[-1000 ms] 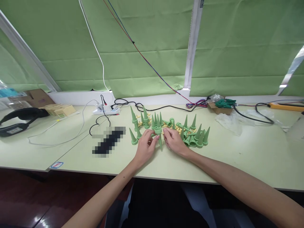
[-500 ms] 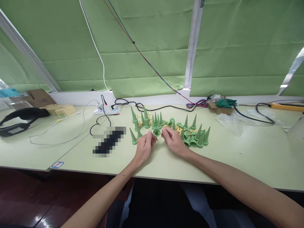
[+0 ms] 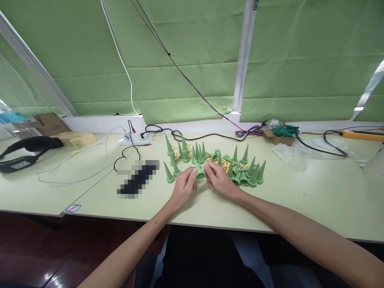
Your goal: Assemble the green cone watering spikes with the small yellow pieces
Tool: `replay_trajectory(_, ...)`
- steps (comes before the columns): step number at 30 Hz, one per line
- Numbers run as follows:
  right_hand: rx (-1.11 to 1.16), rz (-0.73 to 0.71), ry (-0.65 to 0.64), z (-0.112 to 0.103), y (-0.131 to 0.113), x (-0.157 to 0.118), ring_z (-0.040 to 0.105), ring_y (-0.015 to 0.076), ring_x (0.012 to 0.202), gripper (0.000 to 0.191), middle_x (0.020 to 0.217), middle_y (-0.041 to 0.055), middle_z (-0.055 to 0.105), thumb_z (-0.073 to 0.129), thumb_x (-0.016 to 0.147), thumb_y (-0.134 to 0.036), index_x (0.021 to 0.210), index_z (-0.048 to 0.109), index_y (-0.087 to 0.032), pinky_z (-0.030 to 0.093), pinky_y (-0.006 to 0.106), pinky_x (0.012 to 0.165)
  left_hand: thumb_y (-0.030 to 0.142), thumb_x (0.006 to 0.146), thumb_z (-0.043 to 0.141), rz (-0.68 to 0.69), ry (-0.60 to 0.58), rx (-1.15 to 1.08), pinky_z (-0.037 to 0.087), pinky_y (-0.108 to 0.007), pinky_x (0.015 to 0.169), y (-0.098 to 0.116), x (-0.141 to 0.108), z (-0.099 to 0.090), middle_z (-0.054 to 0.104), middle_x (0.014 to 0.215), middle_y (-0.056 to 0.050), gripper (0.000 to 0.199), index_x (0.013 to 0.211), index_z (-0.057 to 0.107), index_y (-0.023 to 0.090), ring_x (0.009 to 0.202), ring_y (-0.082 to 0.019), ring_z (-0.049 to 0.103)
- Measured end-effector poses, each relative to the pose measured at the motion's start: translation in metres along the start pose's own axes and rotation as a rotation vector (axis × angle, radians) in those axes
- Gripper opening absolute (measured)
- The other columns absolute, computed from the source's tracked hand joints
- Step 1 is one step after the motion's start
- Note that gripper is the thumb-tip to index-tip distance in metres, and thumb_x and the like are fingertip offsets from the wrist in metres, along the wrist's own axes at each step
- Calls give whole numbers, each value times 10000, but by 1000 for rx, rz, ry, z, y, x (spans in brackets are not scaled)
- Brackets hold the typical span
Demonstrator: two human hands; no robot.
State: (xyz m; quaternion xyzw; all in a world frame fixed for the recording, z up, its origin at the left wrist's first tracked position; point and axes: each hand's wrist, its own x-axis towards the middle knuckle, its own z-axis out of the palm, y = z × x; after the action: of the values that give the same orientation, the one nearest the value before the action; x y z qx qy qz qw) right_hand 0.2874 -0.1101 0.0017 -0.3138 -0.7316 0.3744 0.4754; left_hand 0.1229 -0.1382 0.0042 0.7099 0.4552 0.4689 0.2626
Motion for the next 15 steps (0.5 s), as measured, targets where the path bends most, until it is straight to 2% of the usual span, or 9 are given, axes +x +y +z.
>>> replay_trajectory(3,-26,2,2,-1,1,1,386,126,530,409,558,-45,384,377,978,-517,691,368,-226,330,259,538,427,958,417,62,-19,48,397,-249,553,4,1,0,551,666,-13,320,865,583,169,588,-129,491)
replay_trajectory(6,-62,-10,16,-2,3,2,385,130,540,427,553,-37,384,381,975,-504,654,357,-224,330,265,543,401,952,437,98,-27,67,410,-236,540,6,1,1,602,861,-59,306,1060,608,171,639,-128,515)
replay_trajectory(10,-44,23,32,-1,9,5,378,126,520,444,528,-38,374,392,964,-492,615,348,-222,320,262,521,396,932,473,107,-44,75,410,-215,475,3,0,2,569,1072,-102,320,1144,593,188,651,-117,515)
replay_trajectory(15,25,82,55,1,12,7,386,123,488,443,504,-45,340,408,948,-507,610,363,-225,315,254,484,377,929,484,102,-39,106,441,-202,481,0,0,4,521,1153,-99,311,1173,585,214,621,-81,496)
